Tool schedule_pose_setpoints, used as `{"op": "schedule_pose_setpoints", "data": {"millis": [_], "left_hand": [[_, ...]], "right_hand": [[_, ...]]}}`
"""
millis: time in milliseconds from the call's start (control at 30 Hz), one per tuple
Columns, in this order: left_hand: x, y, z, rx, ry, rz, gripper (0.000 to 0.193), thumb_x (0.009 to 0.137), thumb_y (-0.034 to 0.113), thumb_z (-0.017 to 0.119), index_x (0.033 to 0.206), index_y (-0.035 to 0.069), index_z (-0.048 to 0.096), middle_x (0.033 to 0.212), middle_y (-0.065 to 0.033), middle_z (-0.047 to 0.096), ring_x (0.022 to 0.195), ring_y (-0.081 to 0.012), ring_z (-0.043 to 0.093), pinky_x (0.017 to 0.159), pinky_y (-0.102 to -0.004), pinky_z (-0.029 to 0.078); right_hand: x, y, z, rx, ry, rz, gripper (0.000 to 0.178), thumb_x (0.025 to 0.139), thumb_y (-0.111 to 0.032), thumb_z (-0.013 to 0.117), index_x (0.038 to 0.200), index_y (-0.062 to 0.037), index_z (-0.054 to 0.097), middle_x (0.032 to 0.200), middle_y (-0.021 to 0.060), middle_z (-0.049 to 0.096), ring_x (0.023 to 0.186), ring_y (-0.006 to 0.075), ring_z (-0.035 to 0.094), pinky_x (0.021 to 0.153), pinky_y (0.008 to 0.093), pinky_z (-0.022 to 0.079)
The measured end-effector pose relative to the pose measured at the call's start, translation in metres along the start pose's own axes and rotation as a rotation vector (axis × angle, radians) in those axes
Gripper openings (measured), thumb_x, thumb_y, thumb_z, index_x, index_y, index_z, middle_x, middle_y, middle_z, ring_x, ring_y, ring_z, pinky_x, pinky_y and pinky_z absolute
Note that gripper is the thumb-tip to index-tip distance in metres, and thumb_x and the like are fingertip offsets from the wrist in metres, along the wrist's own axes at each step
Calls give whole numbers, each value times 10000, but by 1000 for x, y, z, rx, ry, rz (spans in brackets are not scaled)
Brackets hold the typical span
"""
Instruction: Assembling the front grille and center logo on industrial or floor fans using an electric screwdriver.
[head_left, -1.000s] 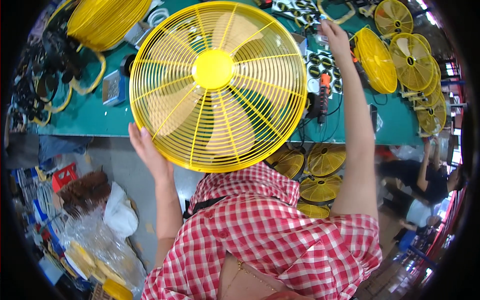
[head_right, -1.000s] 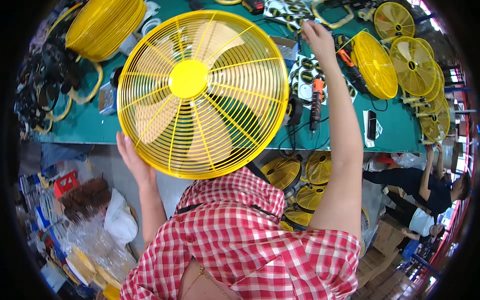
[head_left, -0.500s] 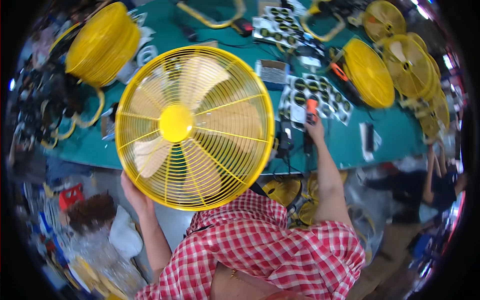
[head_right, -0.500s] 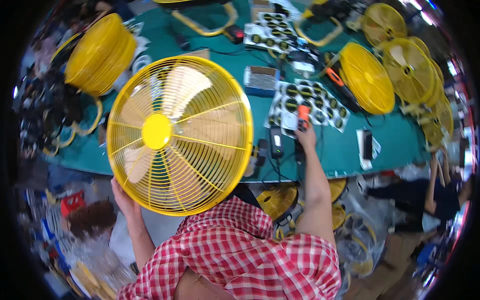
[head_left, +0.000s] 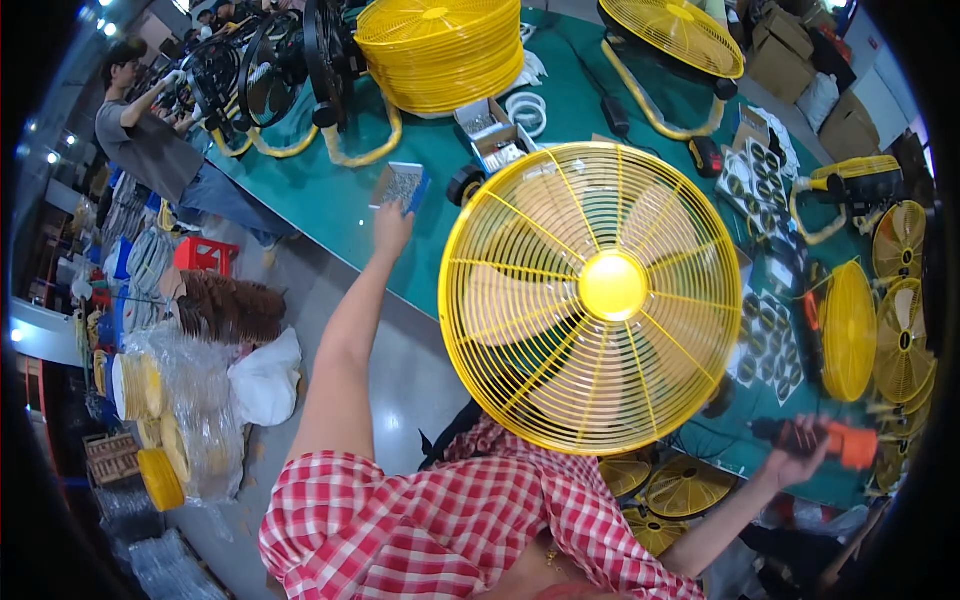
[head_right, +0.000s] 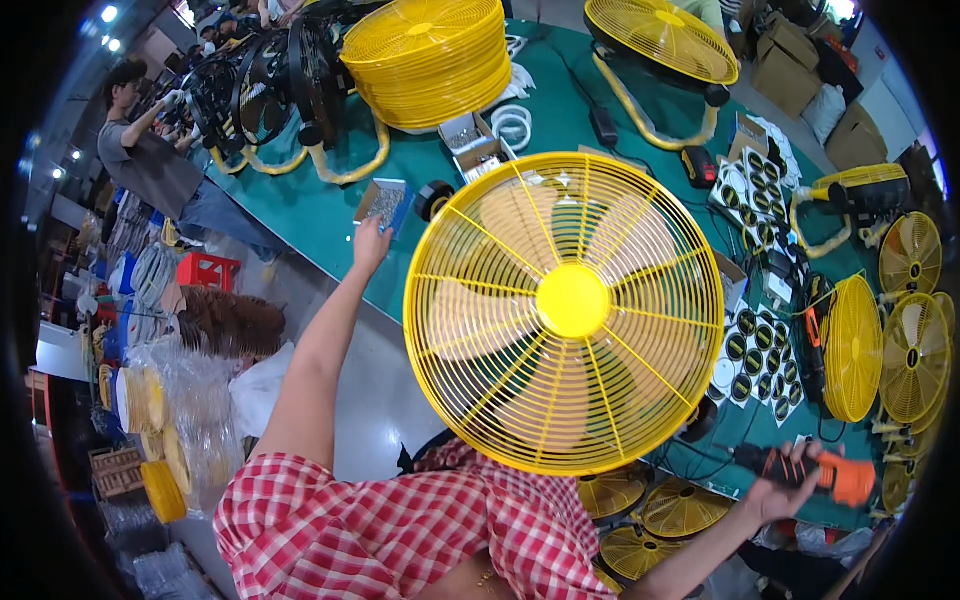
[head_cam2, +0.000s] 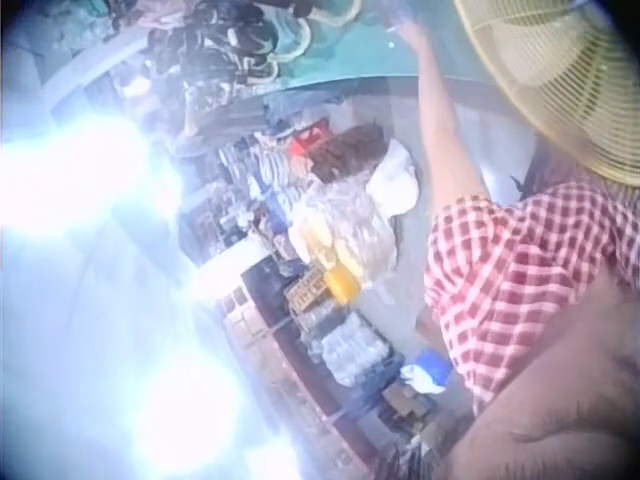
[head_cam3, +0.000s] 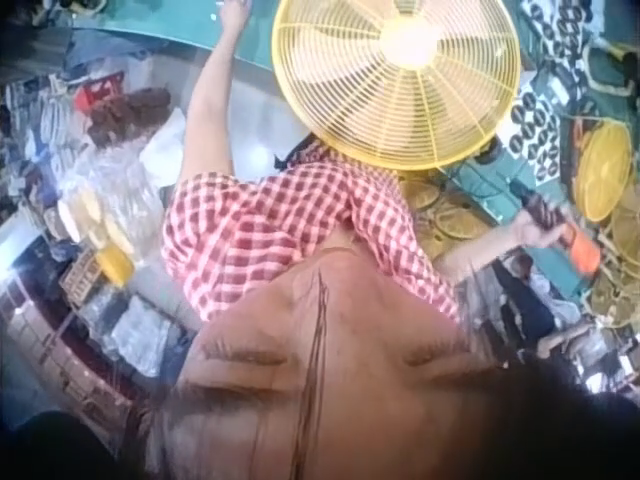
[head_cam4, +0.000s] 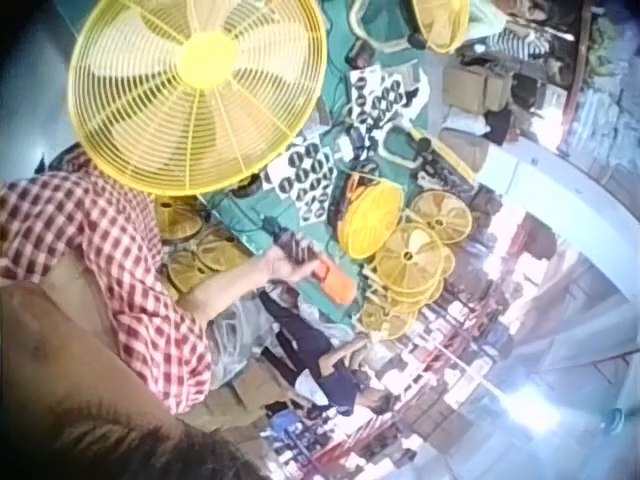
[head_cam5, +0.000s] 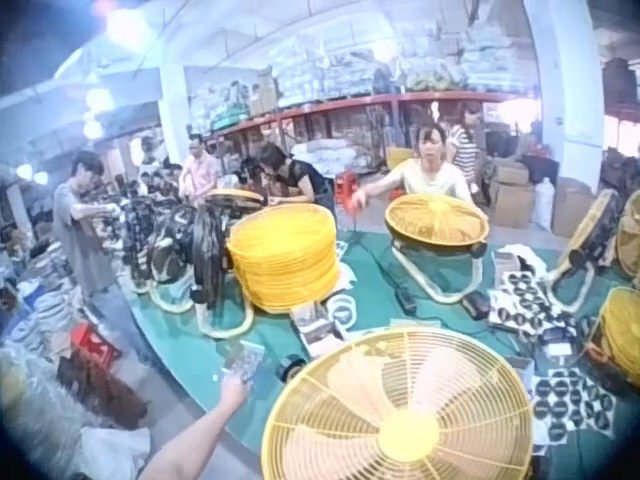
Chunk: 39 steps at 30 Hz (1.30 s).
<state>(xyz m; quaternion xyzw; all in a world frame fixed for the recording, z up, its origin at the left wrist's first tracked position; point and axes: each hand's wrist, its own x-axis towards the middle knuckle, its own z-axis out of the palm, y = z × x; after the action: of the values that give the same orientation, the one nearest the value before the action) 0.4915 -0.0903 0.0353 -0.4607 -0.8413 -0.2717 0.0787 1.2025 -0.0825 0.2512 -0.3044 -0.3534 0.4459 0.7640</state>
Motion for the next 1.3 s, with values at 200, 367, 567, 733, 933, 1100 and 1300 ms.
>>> {"op": "schedule_pose_setpoints", "data": {"millis": [200, 367, 567, 733, 933, 1100, 1300], "left_hand": [[21, -12, 56, 307, -78, 26, 166, 725, 174, 613, 840, 56, 635, 851, -118, 607, 850, -299, 548, 779, -417, 410], [-19, 19, 49, 183, -154, 163, 101, 720, 133, 581, 759, 65, 644, 747, -116, 601, 802, -290, 550, 734, -417, 409], [-52, 68, 18, -86, -328, 224, 134, 749, 129, 565, 825, 47, 640, 776, -125, 613, 798, -333, 571, 699, -455, 440], [-13, 47, 55, -51, -550, 62, 177, 752, 134, 597, 903, 45, 581, 949, -202, 589, 909, -352, 574, 800, -430, 457], [-13, 55, 72, -71, -587, 128, 138, 758, 138, 564, 867, 55, 577, 879, -209, 600, 853, -365, 583, 750, -449, 465], [-5, 40, 75, -215, -398, 144, 153, 726, 156, 612, 851, 71, 636, 763, -192, 611, 763, -366, 594, 685, -456, 470], [12, 20, 59, -1284, -551, -657, 178, 782, 126, 585, 850, -39, 588, 668, -113, 569, 564, -225, 539, 532, -324, 452]], "right_hand": [[-58, -42, 66, -129, -157, -202, 625, 809, -154, 572, 1298, 6, 217, 873, 71, 367, 710, 147, 376, 680, 292, 350], [-84, -51, 94, -24, -250, -245, 532, 845, -151, 509, 1283, 5, 249, 834, 62, 300, 695, 158, 317, 632, 290, 299], [-103, -50, 131, -67, -230, -315, 580, 808, -145, 531, 1282, 26, 245, 841, 68, 276, 716, 167, 295, 650, 293, 288], [-120, -40, 154, -33, -237, -337, 557, 790, -161, 542, 1248, 21, 284, 827, 60, 279, 695, 163, 295, 630, 292, 281], [-137, -42, 167, -94, -179, -396, 610, 773, -187, 612, 1247, 22, 290, 781, 69, 368, 632, 146, 417, 577, 271, 325], [-143, -45, 170, -106, -167, -389, 609, 778, -191, 611, 1251, 23, 292, 782, 73, 370, 636, 151, 412, 591, 279, 326], [-143, -53, 159, -30, -234, -276, 613, 771, -208, 619, 1250, 17, 310, 786, 68, 380, 647, 152, 409, 612, 284, 320]]}}
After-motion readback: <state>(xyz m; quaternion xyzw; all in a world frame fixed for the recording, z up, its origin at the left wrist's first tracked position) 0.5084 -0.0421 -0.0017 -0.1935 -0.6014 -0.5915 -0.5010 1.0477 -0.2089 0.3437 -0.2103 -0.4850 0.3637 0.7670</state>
